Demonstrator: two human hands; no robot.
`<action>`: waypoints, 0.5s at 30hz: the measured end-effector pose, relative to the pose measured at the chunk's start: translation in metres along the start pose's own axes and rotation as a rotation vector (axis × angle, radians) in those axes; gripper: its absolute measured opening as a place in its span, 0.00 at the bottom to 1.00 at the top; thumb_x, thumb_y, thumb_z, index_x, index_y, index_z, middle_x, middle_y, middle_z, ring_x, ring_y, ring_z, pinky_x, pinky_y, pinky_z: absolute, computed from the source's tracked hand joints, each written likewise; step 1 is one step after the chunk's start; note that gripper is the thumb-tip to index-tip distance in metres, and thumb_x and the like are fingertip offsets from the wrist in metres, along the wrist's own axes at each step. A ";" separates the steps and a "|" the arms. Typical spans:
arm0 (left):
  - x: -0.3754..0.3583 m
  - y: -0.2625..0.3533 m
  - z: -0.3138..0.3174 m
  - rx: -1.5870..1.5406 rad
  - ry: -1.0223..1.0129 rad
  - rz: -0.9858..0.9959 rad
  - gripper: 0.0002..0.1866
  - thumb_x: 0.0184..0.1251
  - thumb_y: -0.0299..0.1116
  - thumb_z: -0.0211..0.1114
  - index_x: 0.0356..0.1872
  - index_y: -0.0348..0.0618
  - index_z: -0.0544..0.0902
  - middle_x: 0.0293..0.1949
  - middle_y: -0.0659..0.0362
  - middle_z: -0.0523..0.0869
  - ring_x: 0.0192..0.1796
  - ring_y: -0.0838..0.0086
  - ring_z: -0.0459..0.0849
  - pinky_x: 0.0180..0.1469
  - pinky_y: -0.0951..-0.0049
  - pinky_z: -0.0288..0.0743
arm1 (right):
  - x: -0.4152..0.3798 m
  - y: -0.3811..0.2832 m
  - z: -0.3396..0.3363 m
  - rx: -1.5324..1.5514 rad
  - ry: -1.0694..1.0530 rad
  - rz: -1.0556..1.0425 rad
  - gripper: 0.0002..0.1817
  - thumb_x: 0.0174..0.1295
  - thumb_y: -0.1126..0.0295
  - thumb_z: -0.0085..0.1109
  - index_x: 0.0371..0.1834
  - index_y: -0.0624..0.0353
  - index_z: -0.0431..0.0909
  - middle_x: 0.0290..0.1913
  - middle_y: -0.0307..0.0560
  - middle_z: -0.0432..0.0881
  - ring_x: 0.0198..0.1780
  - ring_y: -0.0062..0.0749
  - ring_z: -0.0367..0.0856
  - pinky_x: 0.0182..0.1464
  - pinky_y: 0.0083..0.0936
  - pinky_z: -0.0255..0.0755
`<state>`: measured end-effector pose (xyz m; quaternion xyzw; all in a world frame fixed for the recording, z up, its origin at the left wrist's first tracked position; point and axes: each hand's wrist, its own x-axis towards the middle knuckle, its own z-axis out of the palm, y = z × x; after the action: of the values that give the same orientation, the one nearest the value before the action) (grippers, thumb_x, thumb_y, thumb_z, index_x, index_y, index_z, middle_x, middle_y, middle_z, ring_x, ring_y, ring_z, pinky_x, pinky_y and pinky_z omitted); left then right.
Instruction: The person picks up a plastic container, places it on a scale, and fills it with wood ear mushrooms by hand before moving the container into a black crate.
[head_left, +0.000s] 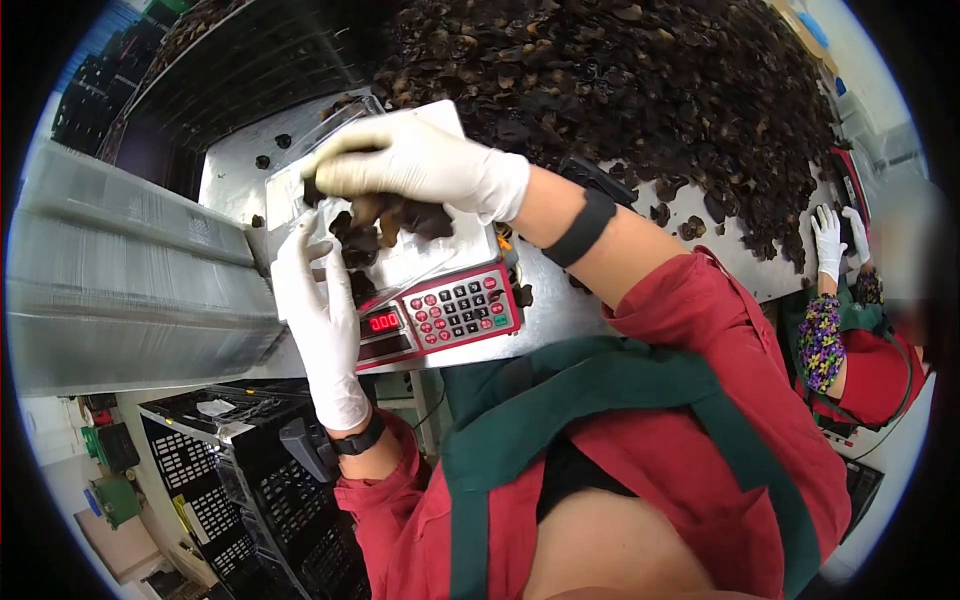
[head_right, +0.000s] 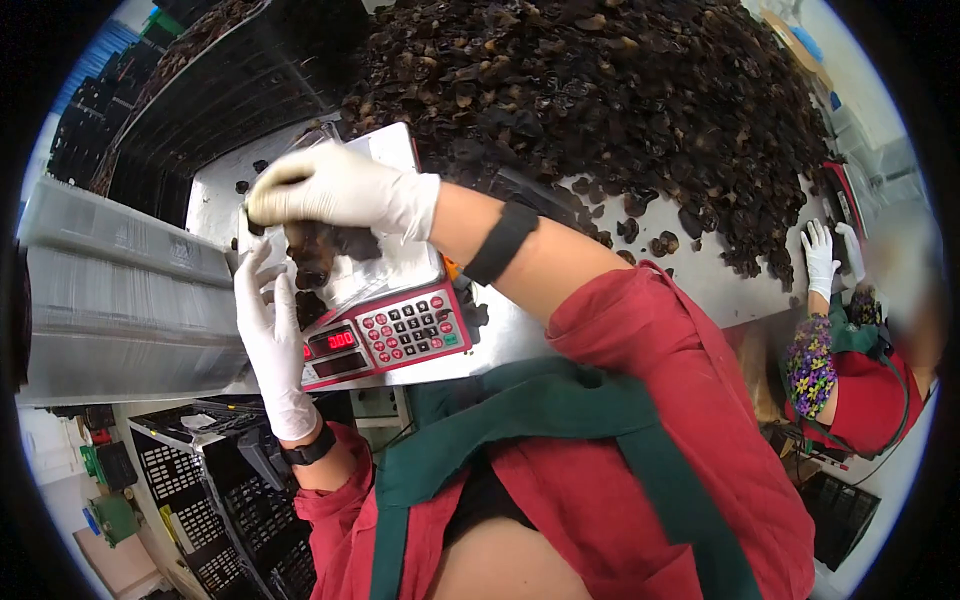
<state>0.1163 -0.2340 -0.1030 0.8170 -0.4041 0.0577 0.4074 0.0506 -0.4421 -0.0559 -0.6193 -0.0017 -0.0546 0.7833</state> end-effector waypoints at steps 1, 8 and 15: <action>-0.001 0.003 -0.001 -0.096 0.048 -0.077 0.22 0.75 0.24 0.56 0.68 0.40 0.73 0.59 0.53 0.80 0.53 0.67 0.81 0.58 0.67 0.75 | 0.010 0.015 0.000 -0.209 -0.097 -0.128 0.18 0.66 0.57 0.67 0.49 0.58 0.86 0.35 0.45 0.87 0.39 0.26 0.85 0.42 0.26 0.79; -0.012 -0.002 -0.010 -0.170 0.115 -0.123 0.24 0.72 0.18 0.48 0.68 0.39 0.72 0.62 0.51 0.79 0.57 0.65 0.81 0.60 0.67 0.74 | 0.006 0.031 0.004 -0.790 -0.194 -0.284 0.26 0.78 0.56 0.47 0.73 0.58 0.68 0.68 0.55 0.75 0.69 0.45 0.71 0.72 0.35 0.63; -0.006 -0.013 -0.008 -0.123 0.168 -0.087 0.24 0.70 0.17 0.48 0.66 0.38 0.74 0.60 0.50 0.80 0.59 0.65 0.81 0.63 0.65 0.72 | -0.002 0.022 -0.016 -0.669 -0.138 -0.316 0.21 0.77 0.59 0.47 0.67 0.56 0.75 0.57 0.56 0.82 0.59 0.48 0.80 0.65 0.35 0.70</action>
<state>0.1236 -0.2202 -0.1077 0.7995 -0.3353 0.0833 0.4913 0.0500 -0.4525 -0.0813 -0.8353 -0.1321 -0.1302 0.5176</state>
